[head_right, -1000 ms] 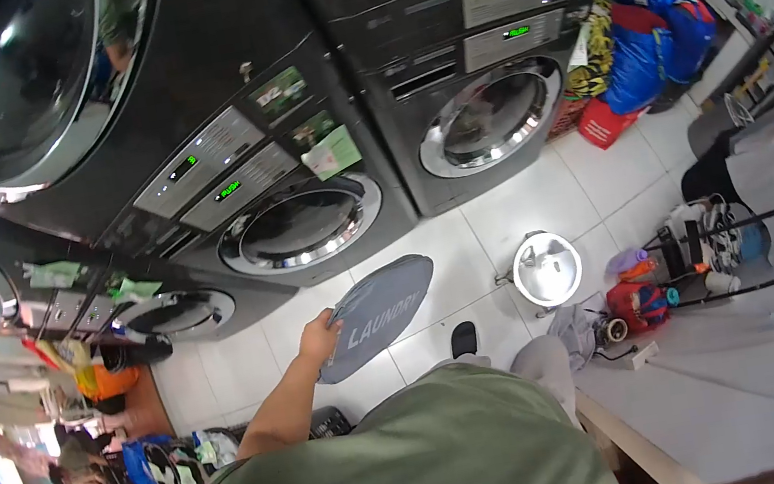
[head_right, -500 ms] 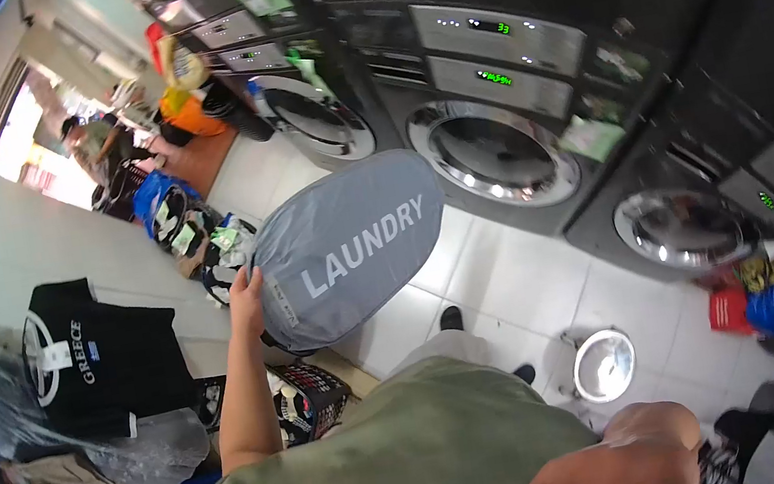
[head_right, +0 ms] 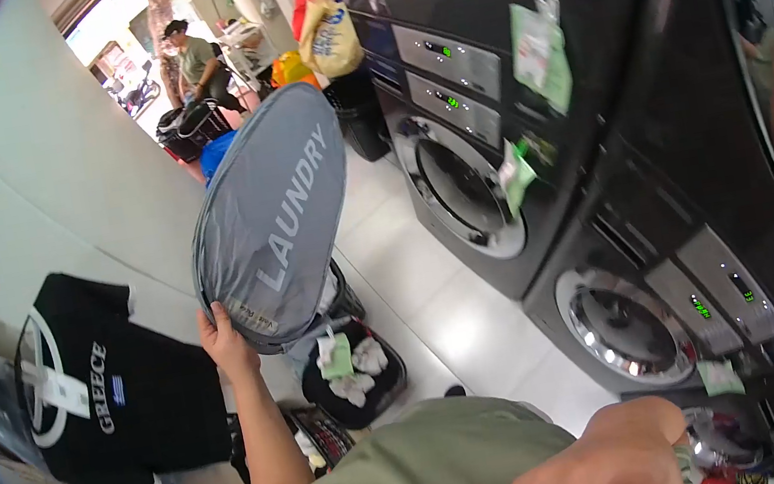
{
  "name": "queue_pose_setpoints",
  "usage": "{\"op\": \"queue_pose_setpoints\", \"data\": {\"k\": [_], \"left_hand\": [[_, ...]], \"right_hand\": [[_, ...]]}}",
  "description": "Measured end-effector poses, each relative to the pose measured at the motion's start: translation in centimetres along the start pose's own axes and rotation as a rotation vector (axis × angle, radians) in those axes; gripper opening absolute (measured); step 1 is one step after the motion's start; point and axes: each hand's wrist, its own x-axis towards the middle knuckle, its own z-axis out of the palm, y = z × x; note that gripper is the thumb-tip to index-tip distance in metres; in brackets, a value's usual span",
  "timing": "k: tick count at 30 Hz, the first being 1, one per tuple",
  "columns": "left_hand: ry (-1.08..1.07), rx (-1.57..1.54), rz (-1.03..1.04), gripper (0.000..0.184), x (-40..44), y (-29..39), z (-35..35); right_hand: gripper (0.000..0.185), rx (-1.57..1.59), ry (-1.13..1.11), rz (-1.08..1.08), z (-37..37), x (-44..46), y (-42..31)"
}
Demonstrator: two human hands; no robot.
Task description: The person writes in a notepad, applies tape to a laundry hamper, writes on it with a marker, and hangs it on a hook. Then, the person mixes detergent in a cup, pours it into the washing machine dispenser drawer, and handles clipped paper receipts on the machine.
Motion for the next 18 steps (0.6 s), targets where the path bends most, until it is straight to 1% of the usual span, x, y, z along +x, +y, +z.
{"op": "queue_pose_setpoints", "data": {"k": [5, 7, 8, 9, 12, 14, 16, 17, 18], "left_hand": [[0.179, -0.043, 0.165, 0.019, 9.4, -2.3, 5.2], [0.245, -0.004, 0.151, 0.019, 13.2, -4.6, 5.6], [0.287, 0.026, 0.145, 0.019, 14.6, -5.2, 5.3], [0.31, 0.041, 0.216, 0.02, 16.0, -5.0, 6.4], [0.431, -0.059, 0.256, 0.022, 20.6, -4.8, 8.7], [0.44, -0.076, 0.26, 0.025, 23.4, -5.8, 8.6], [0.441, -0.071, 0.277, 0.029, 26.9, -7.7, 8.4], [0.404, -0.092, 0.301, 0.031, 28.7, -9.0, 8.3], [0.423, -0.083, 0.321, 0.03, 30.6, -10.1, 9.0]], "right_hand": [[0.031, 0.054, -0.001, 0.04, -11.8, 5.7, 0.4], [0.03, 0.018, -0.116, 0.041, -17.3, 7.2, 0.8], [0.03, 0.014, -0.175, 0.04, -19.9, 7.8, 1.0], [0.034, -0.003, -0.288, 0.064, -23.0, 8.6, 0.9], [0.022, 0.053, -0.693, 0.151, -33.7, 13.0, 2.1], [0.032, -0.068, -0.657, 0.202, -40.5, 14.7, 3.5], [0.048, -0.354, -0.586, 0.555, -47.9, 16.8, 5.7], [0.049, -0.507, -0.482, 0.619, -50.9, 18.1, 7.4], [0.046, -0.643, -0.4, 0.731, -53.8, 19.5, 9.2]]}}
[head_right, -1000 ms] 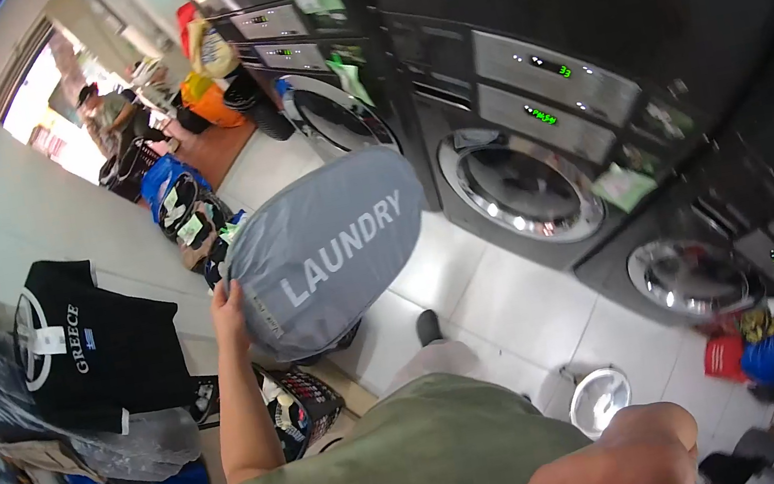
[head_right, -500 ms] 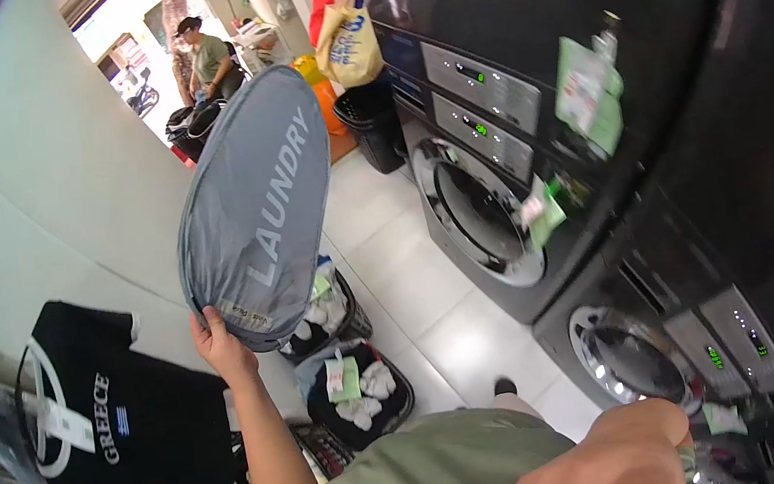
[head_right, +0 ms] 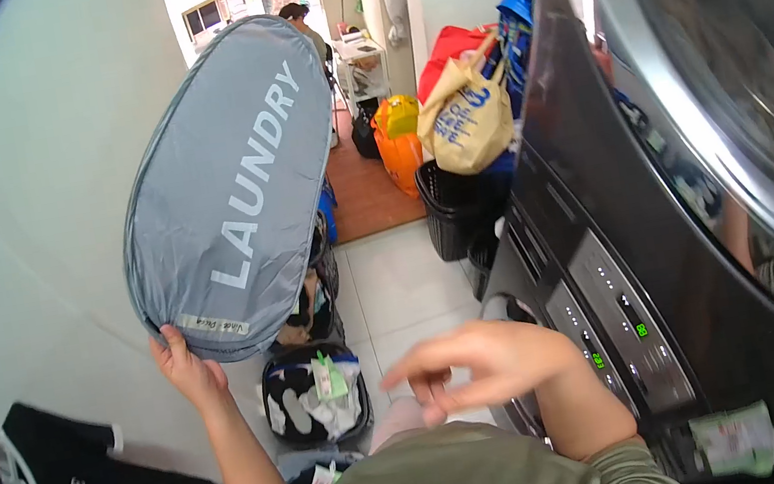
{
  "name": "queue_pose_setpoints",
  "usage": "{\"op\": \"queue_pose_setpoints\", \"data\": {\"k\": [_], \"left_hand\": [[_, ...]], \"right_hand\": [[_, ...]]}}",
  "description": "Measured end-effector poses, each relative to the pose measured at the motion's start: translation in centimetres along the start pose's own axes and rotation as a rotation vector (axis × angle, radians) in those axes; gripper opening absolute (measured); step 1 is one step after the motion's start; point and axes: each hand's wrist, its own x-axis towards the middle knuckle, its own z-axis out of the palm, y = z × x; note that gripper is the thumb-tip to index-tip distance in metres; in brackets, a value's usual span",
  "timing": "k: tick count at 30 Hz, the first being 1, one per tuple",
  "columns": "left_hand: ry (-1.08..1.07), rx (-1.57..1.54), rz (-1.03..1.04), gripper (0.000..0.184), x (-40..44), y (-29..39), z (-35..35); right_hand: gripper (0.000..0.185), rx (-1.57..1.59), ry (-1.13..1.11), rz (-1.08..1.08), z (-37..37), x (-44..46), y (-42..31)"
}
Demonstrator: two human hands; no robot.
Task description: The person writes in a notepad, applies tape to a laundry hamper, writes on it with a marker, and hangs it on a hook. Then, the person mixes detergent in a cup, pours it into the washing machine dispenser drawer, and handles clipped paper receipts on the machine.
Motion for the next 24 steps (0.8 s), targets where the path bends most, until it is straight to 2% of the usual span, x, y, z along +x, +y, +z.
{"op": "queue_pose_setpoints", "data": {"k": [5, 8, 11, 14, 15, 16, 17, 18, 20, 24], "left_hand": [[0.002, -0.085, 0.016, 0.031, 6.0, -9.0, 4.7], [-0.05, -0.188, 0.014, 0.033, 13.1, -15.8, 9.6], [-0.119, -0.218, -0.11, 0.035, 19.6, -20.7, 13.6], [-0.198, -0.278, -0.079, 0.032, 24.6, -26.5, 20.7], [-0.238, -0.278, -0.065, 0.035, 26.3, -28.2, 22.6], [-0.205, -0.368, -0.027, 0.038, 22.5, -26.8, 18.2], [-0.219, -0.39, -0.008, 0.042, 23.1, -28.1, 19.8], [-0.189, -0.42, 0.016, 0.038, 25.6, -28.0, 16.5], [-0.151, -0.454, 0.039, 0.032, 26.2, -30.6, 18.7], [-0.18, -0.651, 0.088, 0.031, 26.6, -33.9, 21.9]], "right_hand": [[0.035, -0.604, 0.325, 0.256, -9.3, 8.6, 12.9], [0.034, -0.662, 0.669, 0.251, -17.8, 13.4, 19.6], [0.032, -0.628, 0.918, 0.34, -27.2, 17.7, 22.4], [0.034, -0.633, 1.183, 0.402, -38.4, 19.3, 24.9], [0.035, -0.645, 1.266, 0.348, -42.0, 20.0, 25.9], [0.036, -0.77, 1.295, 0.256, -39.0, 19.0, 23.0], [0.038, -0.866, 1.346, 0.27, -42.3, 19.5, 22.8], [0.04, -0.966, 1.372, 0.253, -41.5, 24.6, 22.5], [0.045, -1.292, 1.438, 0.394, -44.1, 27.3, 22.2], [0.044, -1.561, 1.393, 0.641, -52.6, 29.8, 23.7]]}}
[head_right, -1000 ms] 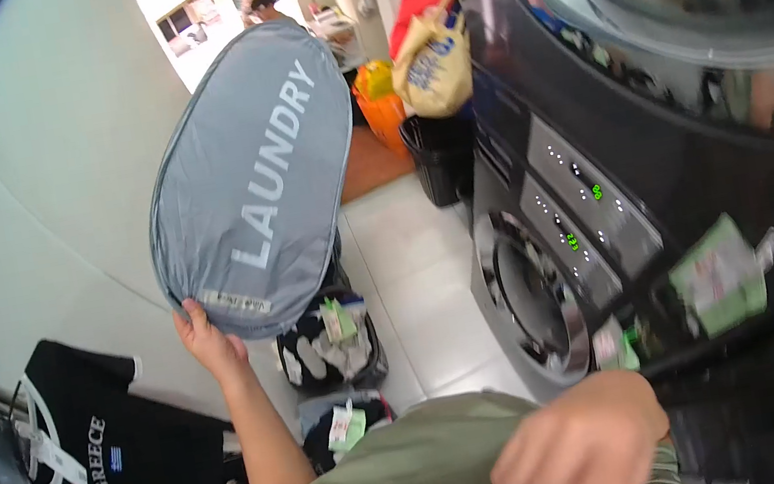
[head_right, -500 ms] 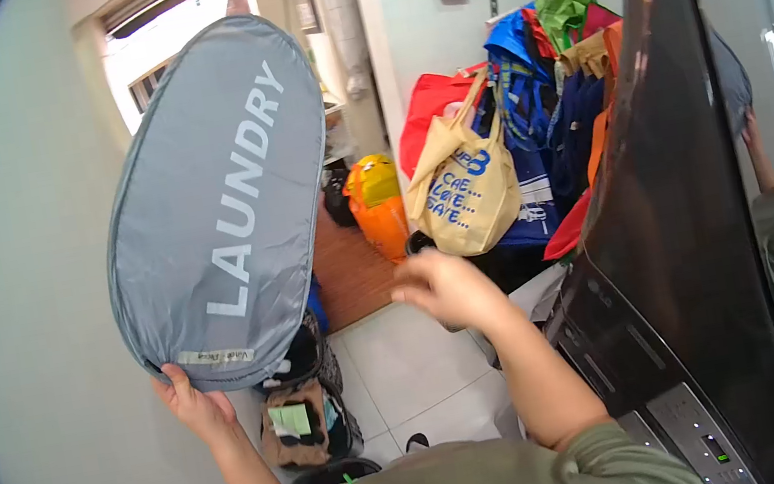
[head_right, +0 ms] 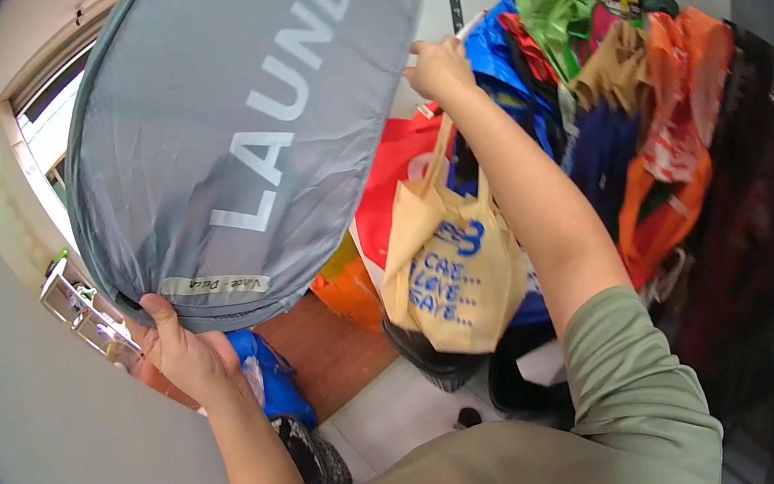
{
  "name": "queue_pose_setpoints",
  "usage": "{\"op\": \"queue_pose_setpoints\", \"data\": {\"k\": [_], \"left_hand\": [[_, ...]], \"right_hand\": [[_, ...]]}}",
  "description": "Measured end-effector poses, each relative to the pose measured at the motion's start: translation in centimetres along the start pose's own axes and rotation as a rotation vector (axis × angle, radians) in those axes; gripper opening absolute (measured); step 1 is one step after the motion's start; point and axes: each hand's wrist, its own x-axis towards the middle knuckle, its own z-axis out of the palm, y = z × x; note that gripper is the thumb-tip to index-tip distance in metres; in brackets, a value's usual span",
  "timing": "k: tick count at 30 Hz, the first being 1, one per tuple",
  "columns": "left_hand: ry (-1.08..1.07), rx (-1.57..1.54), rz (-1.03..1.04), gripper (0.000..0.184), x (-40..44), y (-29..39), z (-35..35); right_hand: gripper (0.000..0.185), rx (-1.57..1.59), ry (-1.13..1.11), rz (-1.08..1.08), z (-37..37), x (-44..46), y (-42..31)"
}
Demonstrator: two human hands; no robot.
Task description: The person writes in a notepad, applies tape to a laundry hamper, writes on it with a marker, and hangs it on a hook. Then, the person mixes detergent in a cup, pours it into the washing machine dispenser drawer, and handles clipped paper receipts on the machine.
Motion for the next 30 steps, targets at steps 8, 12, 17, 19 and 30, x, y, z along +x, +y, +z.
{"op": "queue_pose_setpoints", "data": {"k": [8, 12, 17, 19, 30], "left_hand": [[-0.072, 0.007, -0.013, 0.037, 8.4, -12.2, 9.9], [-0.147, -0.092, -0.485, 0.038, 12.7, -16.5, 7.4], [-0.26, -0.145, -0.704, 0.049, 18.4, -23.8, 11.9], [-0.33, -0.172, -0.621, 0.05, 21.1, -24.8, 14.8], [-0.371, -0.182, -0.515, 0.053, 20.7, -30.9, 27.0]], "right_hand": [[0.031, -0.299, 0.076, 0.119, 9.5, 12.9, 10.6], [0.026, -0.303, 0.128, 0.18, 7.4, 9.2, 13.0], [0.021, -0.361, 0.235, 0.31, 2.0, 7.5, 21.9], [0.017, -0.495, 0.357, 0.25, 0.3, 7.4, 25.0], [0.021, -0.739, 0.241, -0.059, 2.2, 6.6, 21.4]]}}
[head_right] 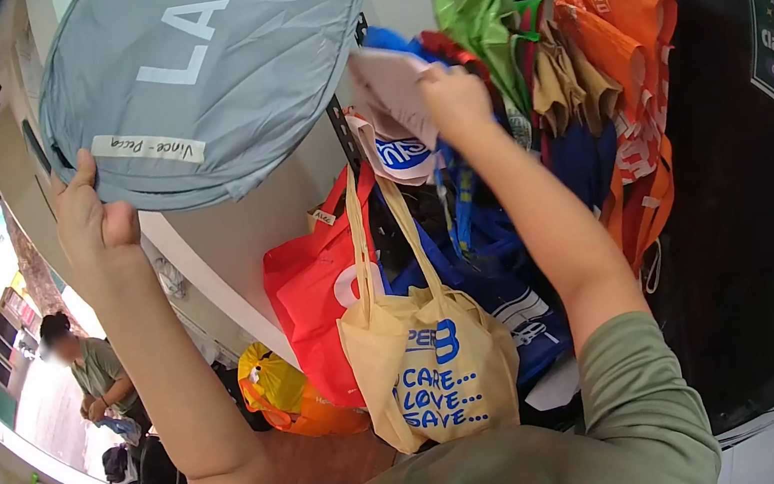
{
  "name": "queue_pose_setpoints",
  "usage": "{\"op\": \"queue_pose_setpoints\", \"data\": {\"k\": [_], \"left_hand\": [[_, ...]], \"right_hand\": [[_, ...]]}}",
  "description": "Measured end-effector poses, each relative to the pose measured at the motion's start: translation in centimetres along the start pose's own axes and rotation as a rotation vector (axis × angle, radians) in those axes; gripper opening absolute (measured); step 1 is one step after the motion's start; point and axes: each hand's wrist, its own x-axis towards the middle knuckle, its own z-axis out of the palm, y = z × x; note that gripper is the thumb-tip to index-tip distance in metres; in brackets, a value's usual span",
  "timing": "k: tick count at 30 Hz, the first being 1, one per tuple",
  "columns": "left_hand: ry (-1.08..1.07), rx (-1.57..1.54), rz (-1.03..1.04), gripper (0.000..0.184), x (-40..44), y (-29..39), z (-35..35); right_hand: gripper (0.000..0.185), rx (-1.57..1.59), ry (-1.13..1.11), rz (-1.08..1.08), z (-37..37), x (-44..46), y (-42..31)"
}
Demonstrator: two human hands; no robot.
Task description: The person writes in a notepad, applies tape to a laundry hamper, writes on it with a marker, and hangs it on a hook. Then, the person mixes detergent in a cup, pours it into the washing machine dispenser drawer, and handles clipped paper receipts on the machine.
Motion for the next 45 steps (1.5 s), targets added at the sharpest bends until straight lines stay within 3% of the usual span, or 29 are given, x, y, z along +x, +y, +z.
{"op": "queue_pose_setpoints", "data": {"k": [2, 3, 4, 5, 6, 8, 11, 12, 13, 16, 20, 22, 24, 25, 26, 28, 31, 32, 35, 36, 38, 45], "left_hand": [[0.071, -0.009, -0.037, 0.053, -0.2, -0.4, 0.4], [0.008, -0.075, -0.014, 0.054, -0.2, -0.8, 0.5], [-0.055, -0.14, 0.011, 0.056, -0.3, -1.1, 0.5], [-0.118, -0.204, 0.032, 0.057, -0.2, -1.5, 0.4], [-0.106, -0.215, 0.055, 0.056, 0.0, -1.9, 0.1], [-0.075, -0.228, 0.111, 0.052, 1.1, -3.0, -0.5], [-0.176, -0.18, 0.198, 0.052, 0.5, -2.2, -0.9], [-0.157, -0.127, 0.231, 0.052, 0.6, -2.3, -1.2], [-0.142, -0.076, 0.262, 0.052, 1.2, -2.7, -1.3], [-0.117, -0.025, 0.244, 0.051, 1.3, -3.6, 0.2], [-0.036, -0.007, 0.152, 0.049, 1.8, -3.5, 2.7], [-0.048, -0.025, 0.12, 0.048, 1.5, -3.6, 3.3], [-0.066, -0.066, 0.109, 0.047, 1.5, -4.4, 3.3], [-0.082, -0.098, 0.112, 0.047, 1.5, -5.1, 3.1], [-0.1, -0.131, 0.114, 0.047, 1.4, -5.6, 2.9], [-0.119, -0.154, 0.103, 0.048, 0.8, -5.8, 2.6], [-0.122, -0.155, 0.092, 0.049, 0.0, -5.8, 2.4], [-0.108, -0.149, 0.092, 0.049, -0.1, -5.9, 2.2], [-0.099, -0.077, 0.158, 0.05, 1.1, -7.4, 1.2], [-0.087, -0.063, 0.154, 0.049, 1.3, -7.5, 1.3], [-0.078, -0.038, 0.143, 0.046, 1.5, -7.6, 1.7], [-0.027, 0.038, 0.062, 0.051, 0.6, -7.9, 5.8]], "right_hand": [[0.026, -0.128, -0.188, -0.039, -0.7, 0.5, -6.1], [0.053, -0.053, -0.363, -0.003, -2.0, 0.6, -9.1], [0.077, -0.182, -0.274, 0.047, 1.2, 0.3, -11.5], [0.086, -0.253, -0.338, 0.078, -0.4, 0.5, -13.9], [0.071, -0.357, -0.206, 0.156, 4.0, 0.6, -15.5], [0.036, -0.06, -0.3, 0.241, 8.2, 1.7, -15.2], [0.034, 0.016, -0.149, 0.306, 6.6, 1.4, -11.5], [0.042, 0.07, -0.17, 0.304, 8.4, 0.6, -8.9], [0.044, 0.218, -0.188, 0.492, 6.5, 1.0, -7.7], [0.031, 0.276, -0.195, 0.525, 5.3, 0.9, -2.6], [0.061, 0.35, -0.38, 0.481, 3.4, 1.8, -2.2], [0.091, 0.277, -0.502, 0.425, 3.8, 2.5, -4.6], [0.1, 0.129, -0.695, 0.308, 0.0, 2.8, -9.0], [0.102, 0.065, -0.663, 0.19, -0.2, 2.5, -11.2], [0.089, 0.072, -0.634, 0.286, -0.5, 2.7, -13.4], [0.07, -0.042, -0.498, 0.312, 5.8, 2.8, -15.6], [0.042, 0.423, -0.461, 0.471, 8.1, 2.2, -12.4], [0.026, 0.348, -0.282, 0.591, 7.9, 1.4, -11.2], [0.028, 0.514, -0.135, 0.807, 8.8, 0.0, -3.5], [0.025, 0.494, -0.013, 0.87, 8.6, -0.3, -1.0], [0.027, 0.409, 0.013, 0.909, 8.9, -0.6, 4.2], [0.027, 0.409, 0.12, 1.014, 7.5, -1.3, 9.4]]}}
